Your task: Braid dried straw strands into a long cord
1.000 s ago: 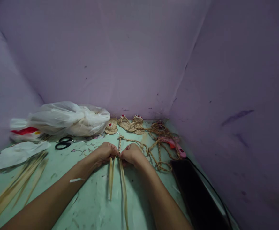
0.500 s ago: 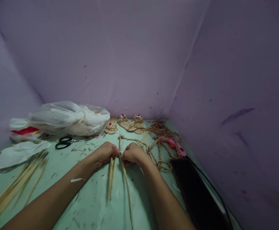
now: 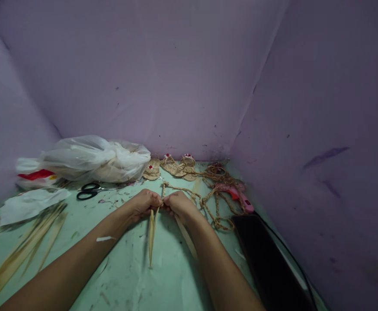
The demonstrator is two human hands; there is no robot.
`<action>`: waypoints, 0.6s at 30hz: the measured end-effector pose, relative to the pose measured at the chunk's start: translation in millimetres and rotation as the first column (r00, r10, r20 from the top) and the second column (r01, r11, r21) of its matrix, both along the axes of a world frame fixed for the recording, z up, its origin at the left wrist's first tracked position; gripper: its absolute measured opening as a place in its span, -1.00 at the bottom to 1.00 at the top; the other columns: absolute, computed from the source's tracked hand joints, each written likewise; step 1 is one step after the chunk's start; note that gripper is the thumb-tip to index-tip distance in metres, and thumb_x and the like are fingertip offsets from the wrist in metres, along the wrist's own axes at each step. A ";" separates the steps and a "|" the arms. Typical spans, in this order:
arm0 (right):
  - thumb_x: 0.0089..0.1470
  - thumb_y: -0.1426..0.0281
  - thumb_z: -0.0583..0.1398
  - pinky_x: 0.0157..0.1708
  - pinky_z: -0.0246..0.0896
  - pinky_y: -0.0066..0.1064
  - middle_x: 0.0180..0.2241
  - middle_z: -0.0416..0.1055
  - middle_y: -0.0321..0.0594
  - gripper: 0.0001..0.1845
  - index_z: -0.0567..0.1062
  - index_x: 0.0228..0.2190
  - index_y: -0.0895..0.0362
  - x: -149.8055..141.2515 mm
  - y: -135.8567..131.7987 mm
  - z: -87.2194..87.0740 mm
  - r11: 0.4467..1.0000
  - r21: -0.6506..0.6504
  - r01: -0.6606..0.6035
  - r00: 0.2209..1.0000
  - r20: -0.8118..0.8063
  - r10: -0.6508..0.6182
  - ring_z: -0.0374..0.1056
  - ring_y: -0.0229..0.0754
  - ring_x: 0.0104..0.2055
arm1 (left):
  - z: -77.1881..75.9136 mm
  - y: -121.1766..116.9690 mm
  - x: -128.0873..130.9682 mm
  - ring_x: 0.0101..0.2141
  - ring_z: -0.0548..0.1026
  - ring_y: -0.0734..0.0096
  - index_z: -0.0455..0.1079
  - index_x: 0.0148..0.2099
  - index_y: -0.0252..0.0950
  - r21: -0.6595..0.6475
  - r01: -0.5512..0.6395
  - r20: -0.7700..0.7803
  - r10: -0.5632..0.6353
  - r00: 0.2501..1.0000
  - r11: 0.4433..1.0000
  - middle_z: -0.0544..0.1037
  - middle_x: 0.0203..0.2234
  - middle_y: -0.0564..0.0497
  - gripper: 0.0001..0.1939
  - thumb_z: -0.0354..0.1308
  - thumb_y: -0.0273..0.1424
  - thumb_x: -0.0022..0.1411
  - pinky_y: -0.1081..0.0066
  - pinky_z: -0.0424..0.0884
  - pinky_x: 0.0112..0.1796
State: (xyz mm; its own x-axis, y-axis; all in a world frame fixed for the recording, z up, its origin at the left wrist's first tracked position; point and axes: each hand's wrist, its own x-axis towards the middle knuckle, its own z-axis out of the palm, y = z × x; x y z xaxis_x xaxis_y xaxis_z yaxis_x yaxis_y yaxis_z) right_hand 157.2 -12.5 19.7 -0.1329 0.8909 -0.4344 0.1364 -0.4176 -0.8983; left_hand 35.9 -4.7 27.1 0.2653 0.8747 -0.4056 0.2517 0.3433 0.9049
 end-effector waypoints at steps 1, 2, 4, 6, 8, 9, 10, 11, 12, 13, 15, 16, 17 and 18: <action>-0.22 0.56 0.05 -0.78 -0.21 -0.60 -0.81 0.10 -0.38 -0.80 0.26 -0.77 0.21 0.5 0.2 -0.5 1.000 0.001 -0.014 1.000 0.006 0.014 -0.10 -0.46 -0.77 | 1.2 -0.4 0.1 -0.80 -0.05 0.70 0.24 -0.67 -0.38 0.001 0.007 -0.011 -0.007 1.000 1.000 0.09 -0.88 0.19 -0.96 0.00 -0.52 -0.27 0.57 -0.18 -0.73; -0.23 0.56 0.06 -0.79 -0.27 -0.59 -0.81 0.11 -0.38 -0.81 0.27 -0.78 0.22 1.2 0.6 -1.0 1.000 -0.006 -0.014 1.000 0.009 0.014 -0.14 -0.47 -0.77 | 1.9 -0.5 0.4 -0.80 -0.05 0.70 0.25 -0.67 -0.39 0.005 0.011 -0.025 -0.011 1.000 1.000 0.08 -0.89 0.19 -0.96 0.00 -0.53 -0.27 0.57 -0.17 -0.73; -0.23 0.54 0.07 -0.78 -0.32 -0.58 -0.80 0.16 -0.36 -0.82 0.29 -0.77 0.23 2.0 1.3 -2.3 1.000 0.006 0.001 0.999 0.040 -0.002 -0.15 -0.47 -0.78 | 1.2 0.2 0.8 -0.79 -0.03 0.69 0.26 -0.69 -0.39 0.026 0.011 -0.060 -0.009 0.998 1.000 0.09 -0.89 0.18 -0.94 -0.01 -0.56 -0.28 0.57 -0.14 -0.72; -0.24 0.52 0.09 -0.78 -0.32 -0.57 -0.80 0.18 -0.36 -0.83 0.31 -0.77 0.23 1.8 1.8 -4.2 1.000 0.028 0.012 0.998 0.066 -0.014 -0.13 -0.47 -0.77 | -1.9 2.7 0.1 -0.79 0.01 0.67 0.26 -0.71 -0.38 0.063 0.013 -0.109 -0.006 0.994 0.998 0.13 -0.89 0.15 -0.91 -0.02 -0.59 -0.30 0.57 -0.10 -0.71; -0.27 0.51 0.10 -0.77 -0.32 -0.56 -0.82 0.13 -0.39 -0.84 0.31 -0.77 0.22 0.5 1.6 -6.6 0.999 0.046 0.014 0.996 0.092 -0.018 -0.14 -0.47 -0.78 | -5.1 6.2 -2.6 -0.78 0.06 0.64 0.26 -0.72 -0.38 0.112 0.037 -0.187 -0.016 0.982 0.993 0.18 -0.88 0.12 -0.90 -0.01 -0.60 -0.30 0.56 -0.06 -0.70; -0.28 0.52 0.10 -0.77 -0.33 -0.55 -0.84 0.10 -0.41 -0.85 0.30 -0.78 0.21 -0.4 1.3 -8.0 0.998 0.053 0.018 0.994 0.106 -0.024 -0.15 -0.46 -0.78 | -5.7 7.8 -4.5 -0.77 0.08 0.62 0.27 -0.72 -0.38 0.132 0.056 -0.242 -0.023 0.970 0.990 0.20 -0.88 0.10 -0.91 0.00 -0.58 -0.28 0.55 -0.04 -0.70; -0.29 0.52 0.10 -0.77 -0.35 -0.55 -0.85 0.06 -0.43 -0.85 0.30 -0.79 0.21 -1.3 0.8 -9.4 0.998 0.057 0.025 0.992 0.118 -0.031 -0.17 -0.46 -0.78 | -5.4 8.9 -6.5 -0.77 0.10 0.59 0.28 -0.72 -0.38 0.144 0.075 -0.303 -0.028 0.953 0.987 0.21 -0.87 0.09 -0.91 0.02 -0.56 -0.27 0.54 -0.01 -0.69; -0.30 0.52 0.09 -0.76 -0.35 -0.54 -0.86 0.04 -0.43 -0.85 0.29 -0.79 0.20 -2.3 0.3 -11.1 0.998 0.060 0.036 0.991 0.130 -0.044 -0.17 -0.46 -0.79 | -3.9 9.1 -8.4 -0.76 0.11 0.57 0.29 -0.71 -0.37 0.153 0.090 -0.365 -0.029 0.931 0.984 0.21 -0.87 0.08 -0.91 0.05 -0.54 -0.26 0.53 0.00 -0.68; -0.31 0.53 0.09 -0.76 -0.35 -0.54 -0.87 0.03 -0.44 -0.86 0.29 -0.79 0.20 -3.2 -0.1 -12.8 0.997 0.063 0.051 0.988 0.139 -0.060 -0.18 -0.46 -0.79 | -1.4 8.2 -9.6 -0.75 0.13 0.55 0.30 -0.71 -0.37 0.165 0.101 -0.425 -0.022 0.905 0.981 0.21 -0.87 0.08 -0.91 0.07 -0.51 -0.25 0.52 0.01 -0.67; -0.31 0.53 0.08 -0.76 -0.35 -0.53 -0.87 0.02 -0.44 -0.86 0.29 -0.79 0.19 -4.1 -0.5 -14.8 0.995 0.072 0.068 0.986 0.145 -0.077 -0.18 -0.45 -0.79 | 1.8 5.9 -9.9 -0.73 0.15 0.54 0.30 -0.71 -0.36 0.186 0.107 -0.481 -0.004 0.877 0.977 0.21 -0.86 0.08 -0.91 0.09 -0.49 -0.25 0.52 0.02 -0.66; -0.34 0.55 0.07 -0.76 -0.35 -0.54 -0.86 0.02 -0.45 -0.88 0.29 -0.78 0.19 -5.9 -0.9 -18.7 0.990 0.106 0.094 0.985 0.137 -0.108 -0.18 -0.45 -0.78 | 8.5 -3.4 -6.5 -0.68 0.21 0.48 0.30 -0.69 -0.34 0.256 0.102 -0.566 0.063 0.822 0.961 0.22 -0.84 0.07 -0.92 0.11 -0.47 -0.25 0.52 0.03 -0.63; -0.35 0.55 0.07 -0.76 -0.33 -0.54 -0.85 0.03 -0.45 -0.89 0.29 -0.78 0.19 -6.8 -0.9 -20.6 0.986 0.126 0.109 0.985 0.121 -0.124 -0.16 -0.45 -0.78 | 10.9 -10.1 -2.8 -0.64 0.25 0.44 0.30 -0.68 -0.33 0.295 0.089 -0.582 0.105 0.806 0.951 0.23 -0.81 0.05 -0.93 0.12 -0.48 -0.25 0.52 0.03 -0.61; -0.36 0.56 0.06 -0.75 -0.29 -0.55 -0.84 0.04 -0.44 -0.89 0.28 -0.78 0.19 -7.7 -1.1 -22.0 0.982 0.140 0.126 0.985 0.099 -0.141 -0.13 -0.45 -0.77 | 12.2 -17.9 2.1 -0.58 0.29 0.40 0.30 -0.65 -0.33 0.311 0.070 -0.569 0.127 0.812 0.948 0.26 -0.78 0.03 -0.95 0.12 -0.49 -0.24 0.52 0.05 -0.58; -0.37 0.57 0.05 -0.74 -0.23 -0.56 -0.83 0.08 -0.43 -0.89 0.29 -0.77 0.18 -8.5 -1.3 -23.0 0.978 0.148 0.144 0.985 0.076 -0.157 -0.09 -0.44 -0.75 | 12.1 -26.1 7.8 -0.52 0.33 0.36 0.32 -0.61 -0.32 0.307 0.046 -0.529 0.130 0.839 0.951 0.30 -0.73 0.01 -0.98 0.12 -0.51 -0.23 0.52 0.06 -0.55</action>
State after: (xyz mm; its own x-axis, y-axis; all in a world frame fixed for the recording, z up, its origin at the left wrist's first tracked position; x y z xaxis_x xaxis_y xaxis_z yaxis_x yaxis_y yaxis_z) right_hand 148.7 -13.8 -3.3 0.0404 0.9511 -0.3063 0.1620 -0.3087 -0.9373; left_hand 43.7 -30.8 39.2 0.0430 0.9803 -0.1928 0.7178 0.1039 0.6885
